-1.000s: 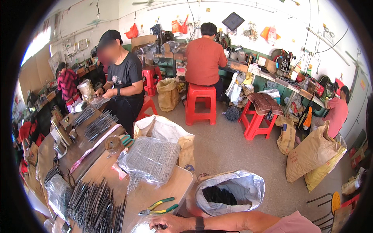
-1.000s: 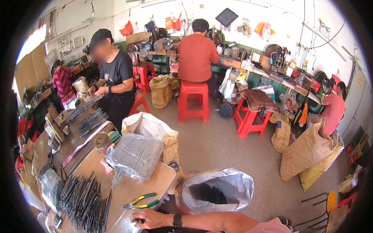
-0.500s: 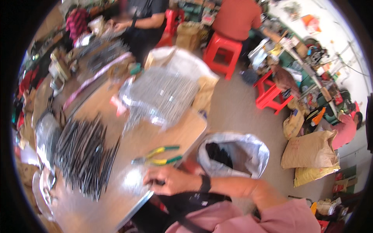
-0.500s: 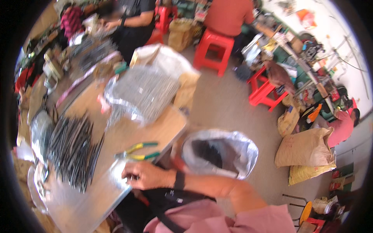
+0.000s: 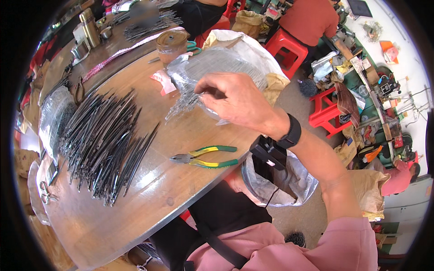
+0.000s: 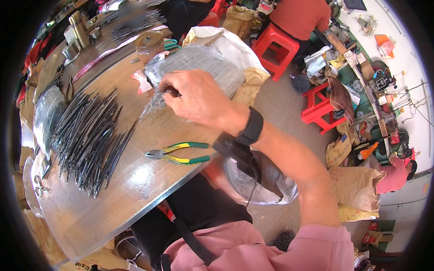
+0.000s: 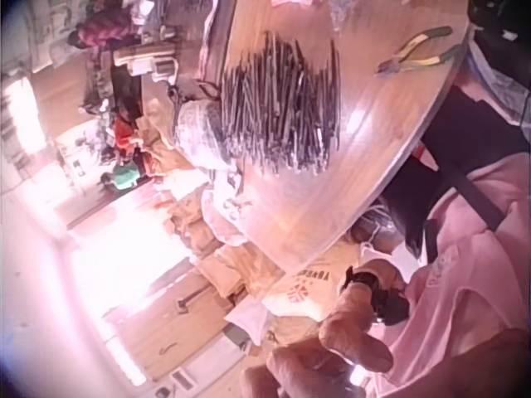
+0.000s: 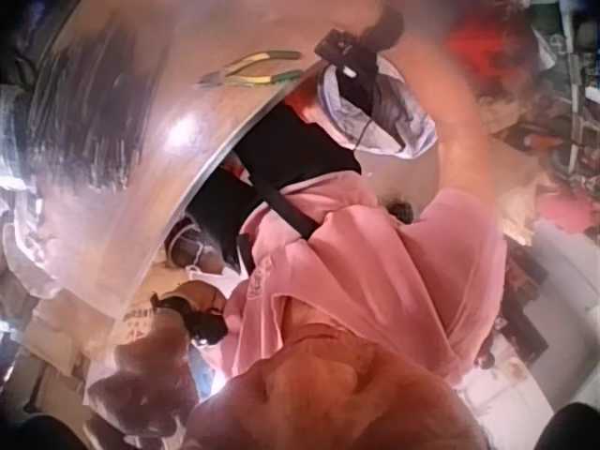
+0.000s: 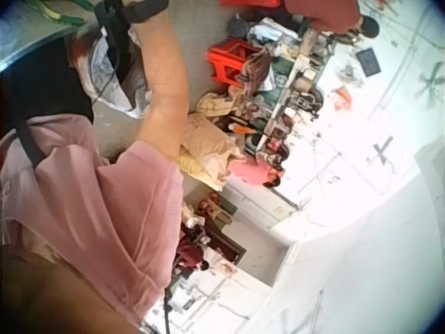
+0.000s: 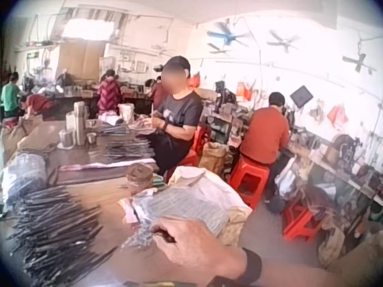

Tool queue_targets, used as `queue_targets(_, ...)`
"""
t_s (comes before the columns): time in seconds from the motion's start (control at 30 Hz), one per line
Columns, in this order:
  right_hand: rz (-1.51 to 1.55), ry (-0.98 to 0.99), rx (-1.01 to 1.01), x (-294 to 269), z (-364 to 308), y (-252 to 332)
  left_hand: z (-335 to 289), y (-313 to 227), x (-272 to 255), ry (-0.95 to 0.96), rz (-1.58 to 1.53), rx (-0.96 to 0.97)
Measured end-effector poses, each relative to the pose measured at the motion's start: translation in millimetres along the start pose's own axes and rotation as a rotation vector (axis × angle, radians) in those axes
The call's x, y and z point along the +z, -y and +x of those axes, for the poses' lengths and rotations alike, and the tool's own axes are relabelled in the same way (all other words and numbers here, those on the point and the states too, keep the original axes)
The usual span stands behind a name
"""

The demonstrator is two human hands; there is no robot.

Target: The person uses pliers to bend or secure wires on thin metal rods at a wooden workbench. The person then gathers a bundle of the rods and places them into a bin on the floor.

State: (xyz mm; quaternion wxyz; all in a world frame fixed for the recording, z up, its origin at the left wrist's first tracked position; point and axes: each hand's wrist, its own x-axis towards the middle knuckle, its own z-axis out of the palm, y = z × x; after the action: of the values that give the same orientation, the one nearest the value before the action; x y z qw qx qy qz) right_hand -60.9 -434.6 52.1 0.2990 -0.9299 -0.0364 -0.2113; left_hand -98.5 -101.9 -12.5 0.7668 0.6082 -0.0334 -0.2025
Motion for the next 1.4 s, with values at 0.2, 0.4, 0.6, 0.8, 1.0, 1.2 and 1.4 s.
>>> queue_targets(0.2, -0.162, 0.088, -0.177, 19, 41, -13, -1, -1, -11, -0.01, 0.034, 0.047)
queue_targets(0.4, -0.283, 0.279, -0.356, 53, 68, -37, 0, 1, -17, -0.039, 0.087, 0.063)
queue_targets(0.6, -0.482, 0.328, -0.403, 59, 77, -40, 1, 6, -22, -0.068, 0.121, 0.068)
queue_targets(0.8, 0.151, -0.139, -0.138, 26, 74, 41, -1, 6, -29, -0.127, 0.162, 0.096)
queue_targets(1.0, 0.353, -0.216, -0.355, 27, -15, 78, -7, 9, -29, -0.182, 0.216, 0.134)
queue_targets(1.2, 0.886, -0.159, 0.299, 52, -98, 64, -14, 4, -25, -0.25, 0.359, 0.271)
queue_targets(1.4, 0.341, -0.07, 0.28, 56, -135, 26, -17, 3, 8, -0.041, 0.882, 0.338)
